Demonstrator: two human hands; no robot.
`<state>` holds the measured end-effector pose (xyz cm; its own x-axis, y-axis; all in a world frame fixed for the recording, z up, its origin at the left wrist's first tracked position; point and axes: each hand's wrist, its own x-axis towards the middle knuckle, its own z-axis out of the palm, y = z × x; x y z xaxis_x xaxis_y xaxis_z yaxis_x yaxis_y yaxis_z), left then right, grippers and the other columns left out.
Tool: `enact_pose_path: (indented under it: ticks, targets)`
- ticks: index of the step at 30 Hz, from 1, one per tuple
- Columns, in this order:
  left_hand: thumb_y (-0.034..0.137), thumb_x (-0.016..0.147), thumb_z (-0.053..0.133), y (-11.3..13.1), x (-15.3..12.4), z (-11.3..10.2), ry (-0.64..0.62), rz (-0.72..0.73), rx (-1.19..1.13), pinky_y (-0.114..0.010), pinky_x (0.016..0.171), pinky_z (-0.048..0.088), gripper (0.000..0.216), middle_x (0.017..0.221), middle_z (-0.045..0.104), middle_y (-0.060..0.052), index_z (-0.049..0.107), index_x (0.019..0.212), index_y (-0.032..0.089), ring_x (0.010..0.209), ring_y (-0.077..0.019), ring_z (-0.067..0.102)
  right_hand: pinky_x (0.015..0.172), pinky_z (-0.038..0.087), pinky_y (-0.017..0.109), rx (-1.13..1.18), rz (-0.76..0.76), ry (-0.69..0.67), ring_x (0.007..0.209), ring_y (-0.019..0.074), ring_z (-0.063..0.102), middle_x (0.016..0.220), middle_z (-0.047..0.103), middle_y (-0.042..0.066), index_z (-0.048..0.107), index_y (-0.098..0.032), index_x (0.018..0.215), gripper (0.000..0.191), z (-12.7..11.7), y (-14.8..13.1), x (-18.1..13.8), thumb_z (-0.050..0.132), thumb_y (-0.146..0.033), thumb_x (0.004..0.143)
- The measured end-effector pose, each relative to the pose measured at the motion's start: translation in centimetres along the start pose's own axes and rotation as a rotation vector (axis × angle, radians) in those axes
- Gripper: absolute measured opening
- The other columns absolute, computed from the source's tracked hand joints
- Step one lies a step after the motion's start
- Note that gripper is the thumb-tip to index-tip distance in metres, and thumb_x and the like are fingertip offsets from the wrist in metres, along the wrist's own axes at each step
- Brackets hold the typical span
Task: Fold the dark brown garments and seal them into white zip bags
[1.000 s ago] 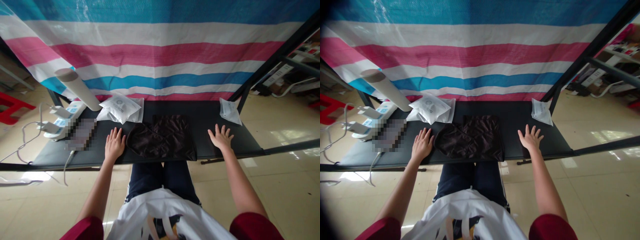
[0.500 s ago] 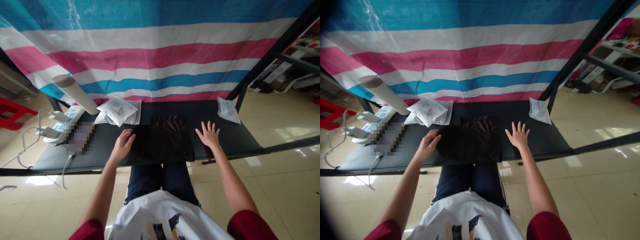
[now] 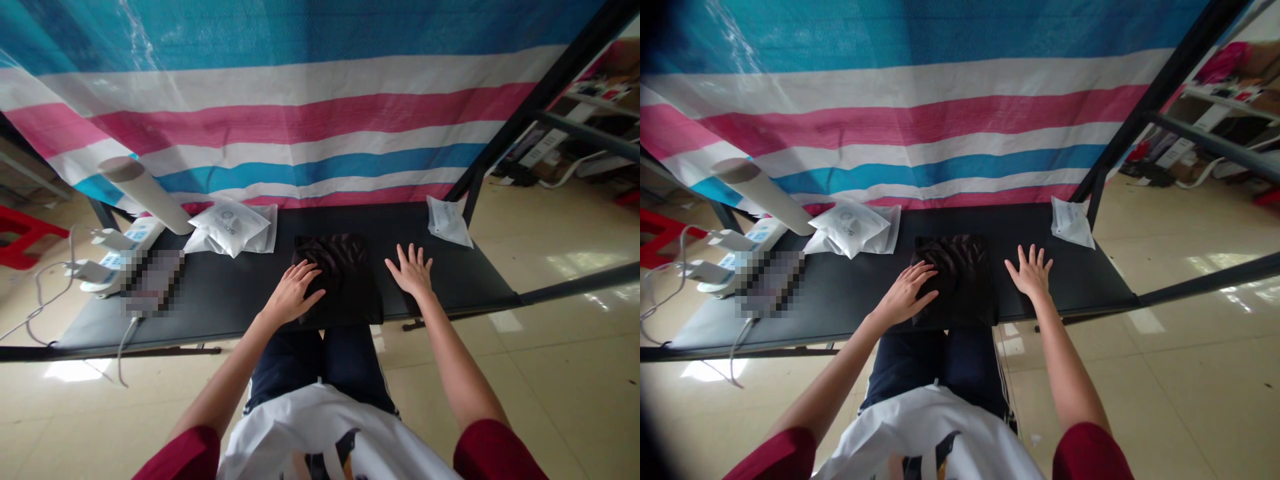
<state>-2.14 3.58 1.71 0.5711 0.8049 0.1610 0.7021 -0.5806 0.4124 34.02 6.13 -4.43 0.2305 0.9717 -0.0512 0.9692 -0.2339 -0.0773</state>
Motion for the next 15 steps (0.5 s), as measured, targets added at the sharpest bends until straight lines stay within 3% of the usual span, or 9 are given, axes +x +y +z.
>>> enact_pose_path:
  ticks: [4,7,9,12,15]
  targets:
    - [0.055,0.090,0.053,-0.7,-3.1,-0.1,-0.038,0.060,0.050,-0.051,0.118,0.027,0.070,0.154,0.040,-0.012,0.037,0.148,0.021,0.146,-0.0314,0.028,0.114,0.016,0.066,0.030,-0.113,0.033,0.150,0.0401,0.010,0.164,0.013,0.014,0.012,-0.024,0.158,0.072,-0.1,-1.2,-2.0,0.024,-0.062,0.097]
    - [0.057,0.082,0.062,-1.0,-5.4,0.7,-0.132,0.095,0.087,-0.053,0.119,0.024,0.080,0.157,0.035,-0.011,0.036,0.150,0.023,0.147,-0.0332,0.026,0.117,0.018,0.060,0.113,-0.362,0.048,0.151,0.0347,0.008,0.165,0.008,0.009,0.006,-0.025,0.158,0.068,-0.5,-2.6,-4.8,0.023,-0.054,0.100]
    - [0.050,0.081,0.065,-1.2,-6.6,1.3,-0.147,0.090,0.117,-0.053,0.120,0.022,0.079,0.158,0.033,-0.009,0.037,0.150,0.024,0.147,-0.0328,0.026,0.119,0.017,0.058,0.172,-0.577,0.015,0.152,0.0322,0.005,0.165,0.008,0.005,0.010,-0.027,0.158,0.069,-0.8,-3.4,-6.7,0.028,-0.057,0.099]
    - [0.037,0.083,0.063,-1.4,-7.8,1.7,-0.152,0.072,0.133,-0.053,0.120,0.024,0.070,0.158,0.034,-0.007,0.039,0.148,0.026,0.147,-0.0305,0.027,0.118,0.014,0.062,0.202,-0.836,-0.070,0.151,0.0353,0.007,0.164,0.016,0.005,0.023,-0.030,0.156,0.088,-1.1,-4.2,-9.2,0.051,-0.072,0.084]
    - [0.026,0.081,0.061,-1.6,-8.8,1.3,-0.176,0.059,0.109,-0.054,0.119,0.025,0.066,0.157,0.036,-0.006,0.044,0.145,0.027,0.146,-0.0300,0.029,0.118,0.012,0.065,0.203,-0.925,-0.103,0.150,0.0384,0.013,0.162,0.022,0.009,0.029,-0.028,0.154,0.107,-1.0,-4.7,-10.8,0.070,-0.073,0.065]
